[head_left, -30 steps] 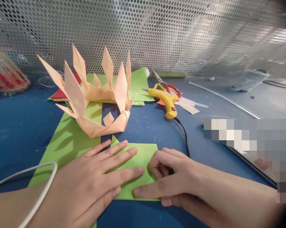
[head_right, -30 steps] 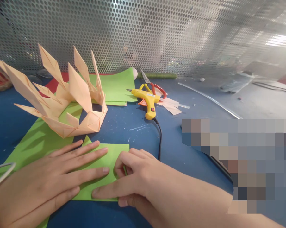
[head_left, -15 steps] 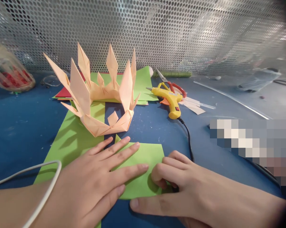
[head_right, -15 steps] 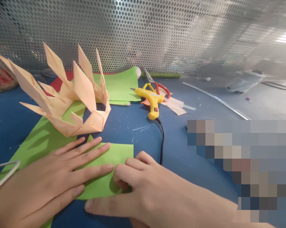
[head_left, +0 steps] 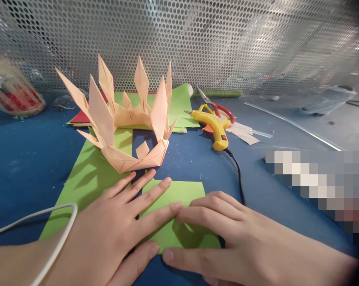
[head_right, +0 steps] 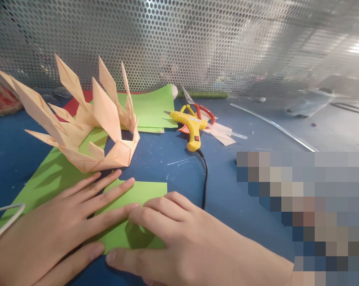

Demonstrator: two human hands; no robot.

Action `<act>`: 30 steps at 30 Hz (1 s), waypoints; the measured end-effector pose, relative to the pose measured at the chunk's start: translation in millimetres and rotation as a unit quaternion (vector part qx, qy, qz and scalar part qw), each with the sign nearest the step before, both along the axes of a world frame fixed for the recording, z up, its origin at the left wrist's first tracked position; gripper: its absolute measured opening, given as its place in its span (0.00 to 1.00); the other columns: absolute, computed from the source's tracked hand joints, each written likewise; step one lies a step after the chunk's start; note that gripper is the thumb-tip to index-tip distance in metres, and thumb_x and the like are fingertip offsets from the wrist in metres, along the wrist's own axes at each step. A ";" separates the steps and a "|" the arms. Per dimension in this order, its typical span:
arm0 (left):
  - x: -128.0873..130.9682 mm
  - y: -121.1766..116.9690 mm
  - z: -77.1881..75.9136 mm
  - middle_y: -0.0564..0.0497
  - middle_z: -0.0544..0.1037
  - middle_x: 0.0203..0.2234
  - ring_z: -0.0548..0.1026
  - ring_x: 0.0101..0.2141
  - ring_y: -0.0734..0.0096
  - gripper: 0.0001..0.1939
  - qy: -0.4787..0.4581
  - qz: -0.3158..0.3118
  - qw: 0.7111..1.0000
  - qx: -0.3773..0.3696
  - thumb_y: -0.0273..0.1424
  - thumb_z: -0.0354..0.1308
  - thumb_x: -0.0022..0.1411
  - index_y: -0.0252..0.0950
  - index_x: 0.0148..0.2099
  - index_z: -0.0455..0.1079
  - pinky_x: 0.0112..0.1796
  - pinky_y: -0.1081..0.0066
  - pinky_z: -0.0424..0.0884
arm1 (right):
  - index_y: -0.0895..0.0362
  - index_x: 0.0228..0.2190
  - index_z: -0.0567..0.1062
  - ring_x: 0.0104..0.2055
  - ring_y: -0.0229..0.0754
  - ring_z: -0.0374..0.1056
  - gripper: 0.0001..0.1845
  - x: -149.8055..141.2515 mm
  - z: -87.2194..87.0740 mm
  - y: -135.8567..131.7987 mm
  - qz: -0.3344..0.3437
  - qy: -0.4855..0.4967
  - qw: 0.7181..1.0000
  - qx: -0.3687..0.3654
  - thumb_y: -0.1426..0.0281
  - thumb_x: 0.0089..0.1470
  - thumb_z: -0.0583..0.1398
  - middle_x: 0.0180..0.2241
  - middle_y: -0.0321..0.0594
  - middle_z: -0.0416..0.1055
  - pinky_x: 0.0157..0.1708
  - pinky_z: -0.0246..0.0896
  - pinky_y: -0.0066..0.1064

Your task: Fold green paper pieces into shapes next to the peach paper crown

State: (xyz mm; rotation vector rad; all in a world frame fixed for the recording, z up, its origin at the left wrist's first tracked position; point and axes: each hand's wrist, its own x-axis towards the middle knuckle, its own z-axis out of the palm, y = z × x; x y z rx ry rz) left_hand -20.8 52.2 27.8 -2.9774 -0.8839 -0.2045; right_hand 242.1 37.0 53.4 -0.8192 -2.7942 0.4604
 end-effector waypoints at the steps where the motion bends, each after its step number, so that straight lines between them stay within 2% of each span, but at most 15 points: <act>1: -0.4 0.5 -0.4 0.61 0.44 0.73 0.45 0.72 0.62 0.30 0.006 0.002 1.000 0.006 0.41 0.44 0.75 0.51 0.74 0.42 0.66 0.60 0.37 | 0.43 0.60 0.71 0.49 0.45 0.67 0.21 -0.4 0.1 0.9 0.006 0.002 1.000 0.015 0.67 0.72 0.50 0.51 0.41 0.75 0.48 0.62 0.35; 6: -2.2 9.5 -2.1 0.50 0.51 0.71 0.58 0.68 0.46 0.31 0.023 -0.042 0.998 0.040 0.42 0.46 0.75 0.48 0.74 0.41 0.58 0.45 0.60 | 0.44 0.59 0.72 0.43 0.45 0.71 0.20 -2.8 -4.7 0.8 0.021 0.000 0.998 0.051 0.65 0.72 0.51 0.44 0.40 0.77 0.44 0.65 0.37; 8: -2.5 11.6 -2.3 0.47 0.52 0.71 0.61 0.67 0.43 0.32 0.025 -0.052 0.997 0.046 0.42 0.46 0.75 0.47 0.74 0.41 0.56 0.43 0.64 | 0.45 0.60 0.71 0.42 0.45 0.71 0.20 -3.0 -5.9 -1.0 0.021 -0.007 0.999 0.043 0.65 0.72 0.50 0.44 0.40 0.77 0.44 0.65 0.38; 11: -2.3 10.4 -1.9 0.51 0.49 0.72 0.57 0.68 0.49 0.32 0.024 -0.049 0.997 0.052 0.39 0.47 0.74 0.49 0.74 0.39 0.59 0.46 0.61 | 0.45 0.59 0.73 0.42 0.44 0.70 0.19 -1.2 -3.4 -2.5 0.010 0.002 1.000 0.010 0.63 0.71 0.52 0.44 0.39 0.77 0.45 0.65 0.37; 16: 0.5 3.8 -0.4 0.66 0.41 0.73 0.43 0.72 0.69 0.30 0.000 0.005 1.000 0.016 0.38 0.41 0.76 0.54 0.74 0.36 0.66 0.65 0.36 | 0.47 0.52 0.76 0.47 0.39 0.70 0.14 1.3 3.6 3.2 -0.054 0.042 0.990 -0.122 0.68 0.69 0.57 0.47 0.38 0.72 0.50 0.65 0.30; 18: 1.6 2.5 -0.1 0.68 0.40 0.73 0.41 0.72 0.72 0.29 -0.011 0.009 1.000 0.004 0.38 0.40 0.76 0.54 0.74 0.36 0.67 0.67 0.33 | 0.51 0.48 0.76 0.47 0.40 0.69 0.09 0.1 3.9 5.9 -0.098 0.058 0.980 -0.161 0.69 0.68 0.59 0.45 0.39 0.69 0.49 0.66 0.29; 21: 2.3 1.3 -0.4 0.68 0.39 0.74 0.40 0.72 0.73 0.29 -0.017 0.020 1.000 -0.001 0.38 0.39 0.77 0.54 0.74 0.37 0.67 0.68 0.32 | 0.54 0.44 0.74 0.46 0.43 0.68 0.06 -3.1 2.4 6.6 -0.146 0.050 0.975 -0.160 0.70 0.64 0.62 0.44 0.41 0.66 0.48 0.67 0.33; 25: 1.6 1.0 -1.2 0.69 0.41 0.73 0.44 0.72 0.71 0.27 -0.023 0.021 1.000 0.000 0.40 0.40 0.77 0.56 0.74 0.41 0.67 0.68 0.33 | 0.52 0.42 0.74 0.44 0.45 0.66 0.07 -4.9 0.4 2.8 -0.151 0.036 0.979 -0.130 0.75 0.63 0.62 0.45 0.42 0.65 0.48 0.66 0.38; 26: 1.3 1.7 -1.4 0.68 0.43 0.73 0.46 0.71 0.69 0.27 -0.027 0.016 1.000 0.000 0.41 0.40 0.77 0.56 0.74 0.42 0.68 0.66 0.35 | 0.52 0.40 0.74 0.43 0.44 0.66 0.07 -4.5 0.1 2.1 -0.142 0.039 0.981 -0.123 0.76 0.64 0.59 0.44 0.41 0.65 0.46 0.66 0.38; 28: 0.8 3.8 -1.7 0.64 0.48 0.73 0.51 0.70 0.63 0.28 -0.030 0.006 0.999 -0.008 0.45 0.41 0.76 0.54 0.74 0.44 0.68 0.61 0.42 | 0.51 0.39 0.76 0.41 0.42 0.66 0.12 -2.7 0.0 2.0 -0.101 0.056 0.987 -0.109 0.77 0.67 0.54 0.41 0.40 0.67 0.44 0.64 0.35; 30: -0.1 6.2 -1.9 0.61 0.49 0.73 0.53 0.70 0.59 0.29 -0.026 0.000 1.000 -0.015 0.45 0.43 0.75 0.53 0.74 0.44 0.67 0.56 0.48 | 0.49 0.45 0.78 0.41 0.41 0.66 0.18 -0.5 0.8 3.5 -0.042 0.058 0.992 -0.104 0.77 0.69 0.51 0.40 0.39 0.69 0.43 0.63 0.32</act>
